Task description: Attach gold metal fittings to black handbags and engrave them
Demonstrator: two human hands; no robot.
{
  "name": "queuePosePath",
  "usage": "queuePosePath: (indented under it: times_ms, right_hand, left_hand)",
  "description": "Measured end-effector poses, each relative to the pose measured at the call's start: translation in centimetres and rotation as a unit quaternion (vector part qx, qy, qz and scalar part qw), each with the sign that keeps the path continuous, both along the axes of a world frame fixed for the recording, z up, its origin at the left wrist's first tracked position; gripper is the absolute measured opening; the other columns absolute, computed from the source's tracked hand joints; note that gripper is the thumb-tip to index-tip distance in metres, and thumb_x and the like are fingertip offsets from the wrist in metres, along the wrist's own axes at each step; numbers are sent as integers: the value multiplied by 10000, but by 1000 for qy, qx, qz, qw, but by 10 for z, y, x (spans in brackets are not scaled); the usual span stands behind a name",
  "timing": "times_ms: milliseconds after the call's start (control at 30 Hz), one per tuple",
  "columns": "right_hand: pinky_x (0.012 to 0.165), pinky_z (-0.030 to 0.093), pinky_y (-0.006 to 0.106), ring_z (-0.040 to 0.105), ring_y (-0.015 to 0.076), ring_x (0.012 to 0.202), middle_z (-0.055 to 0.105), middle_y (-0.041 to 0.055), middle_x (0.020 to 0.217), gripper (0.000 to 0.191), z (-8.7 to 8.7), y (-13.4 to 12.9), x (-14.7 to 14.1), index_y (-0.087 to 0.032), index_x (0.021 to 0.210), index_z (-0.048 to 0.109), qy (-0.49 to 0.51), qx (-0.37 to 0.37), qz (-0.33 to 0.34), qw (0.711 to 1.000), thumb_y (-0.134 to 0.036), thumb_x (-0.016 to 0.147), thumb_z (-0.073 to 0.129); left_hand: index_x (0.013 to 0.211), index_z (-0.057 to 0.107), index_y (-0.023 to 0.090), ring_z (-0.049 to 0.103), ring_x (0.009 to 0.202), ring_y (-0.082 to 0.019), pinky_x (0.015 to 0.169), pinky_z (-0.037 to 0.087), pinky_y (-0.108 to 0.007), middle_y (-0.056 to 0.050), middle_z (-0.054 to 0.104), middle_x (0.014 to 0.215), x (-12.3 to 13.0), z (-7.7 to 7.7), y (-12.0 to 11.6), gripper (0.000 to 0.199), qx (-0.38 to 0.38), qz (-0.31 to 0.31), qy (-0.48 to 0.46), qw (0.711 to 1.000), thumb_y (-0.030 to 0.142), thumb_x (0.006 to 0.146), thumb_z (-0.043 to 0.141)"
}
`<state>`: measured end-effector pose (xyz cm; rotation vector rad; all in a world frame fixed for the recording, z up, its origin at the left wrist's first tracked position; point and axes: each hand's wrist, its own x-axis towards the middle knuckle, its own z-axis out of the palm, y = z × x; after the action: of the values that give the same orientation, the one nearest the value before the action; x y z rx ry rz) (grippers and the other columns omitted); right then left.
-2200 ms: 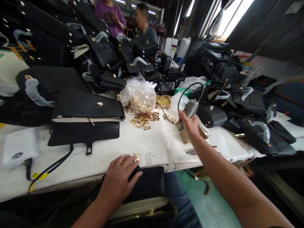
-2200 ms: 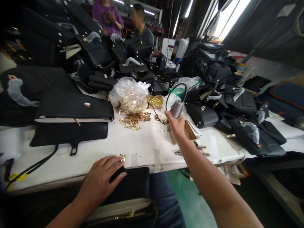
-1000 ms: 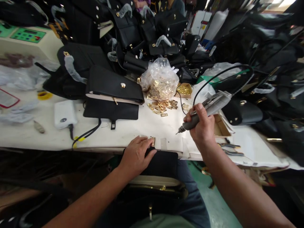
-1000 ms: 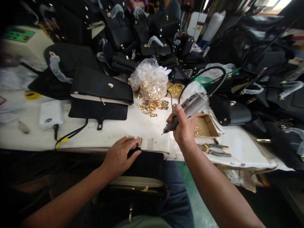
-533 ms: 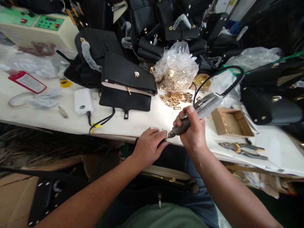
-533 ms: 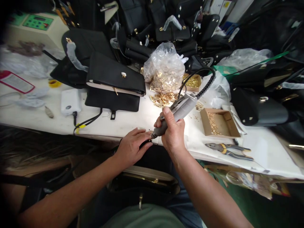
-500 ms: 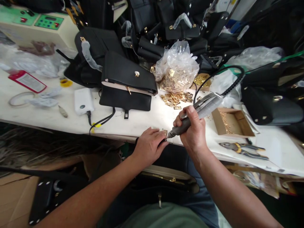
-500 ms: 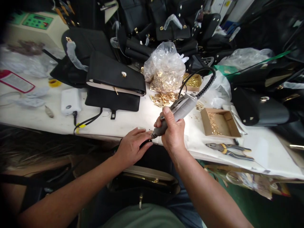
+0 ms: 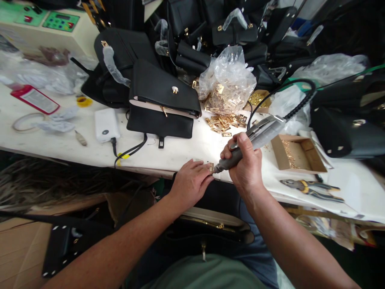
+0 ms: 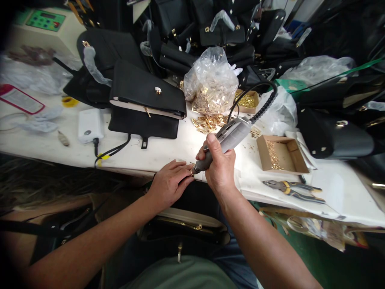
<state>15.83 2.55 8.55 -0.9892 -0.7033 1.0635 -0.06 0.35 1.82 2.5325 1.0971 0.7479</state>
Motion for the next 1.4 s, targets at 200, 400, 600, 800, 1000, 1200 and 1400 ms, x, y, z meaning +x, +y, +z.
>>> queuePosePath:
  times_ms: [200, 400, 600, 800, 1000, 1200, 1400]
  right_hand:
    - [512, 495, 260, 481, 92, 486, 487, -62, 652, 363, -1, -2, -2, -227, 777, 537, 3, 10, 2, 1000, -504, 828, 765]
    - [484, 475, 250, 490, 97, 474, 506, -59, 606, 376, -3, -3, -5, -218, 744, 538, 4, 14, 10, 1000, -484, 820, 793]
    - [487, 476, 243, 501, 93, 472, 522, -57, 603, 382, -2, -3, -4, -211, 729, 537, 7, 21, 9, 1000, -468, 823, 802]
    - [468, 459, 240, 503, 94, 477, 534, -50, 606, 359, -4, -4, -2, -204, 748, 564, 1, 28, 10, 1000, -460, 830, 802]
    - [431, 408, 232, 496, 98, 471, 542, -51, 600, 326, -6, -5, -2, -204, 796, 581, -20, 37, 6, 999, -448, 841, 791]
    - [434, 406, 232, 498, 100, 472, 534, -58, 598, 310, -7, -7, -2, -207, 840, 583, -17, 47, 11, 999, -441, 846, 787]
    - [472, 441, 247, 473, 94, 471, 504, -63, 599, 341, -5, -7, -2, -212, 773, 552, -8, 45, -2, 999, -462, 840, 774]
  left_hand:
    - [1103, 694, 214, 650, 1183, -250, 1107, 479, -481, -31, 742, 1271, 0, 1, 0, 155, -1, -1, 1, 1000, 282, 1009, 590]
    - [1120, 691, 210, 652, 1177, -252, 1101, 481, -491, -38, 746, 1255, 1, 0, -1, 160, 3, 1, -2, 1000, 266, 1001, 600]
    - [1105, 683, 210, 652, 1174, -267, 1100, 479, -512, -32, 743, 1266, 1, 0, -1, 144, 1, 1, -4, 1000, 257, 994, 604]
    - [1109, 673, 213, 650, 1181, -262, 1115, 473, -501, -30, 740, 1268, 1, 0, -1, 142, 1, 1, -3, 1000, 247, 994, 595]
    - [1102, 670, 211, 652, 1186, -257, 1114, 477, -495, -45, 747, 1239, 2, 1, -1, 136, -1, 2, 0, 1000, 248, 996, 594]
    - [1108, 677, 212, 657, 1178, -255, 1101, 487, -499, -40, 748, 1242, 2, 0, -1, 141, 4, 5, -2, 1000, 259, 999, 601]
    - [1108, 685, 214, 660, 1179, -257, 1102, 488, -510, -47, 749, 1241, 1, -3, 0, 145, 6, 5, -7, 1000, 273, 997, 613]
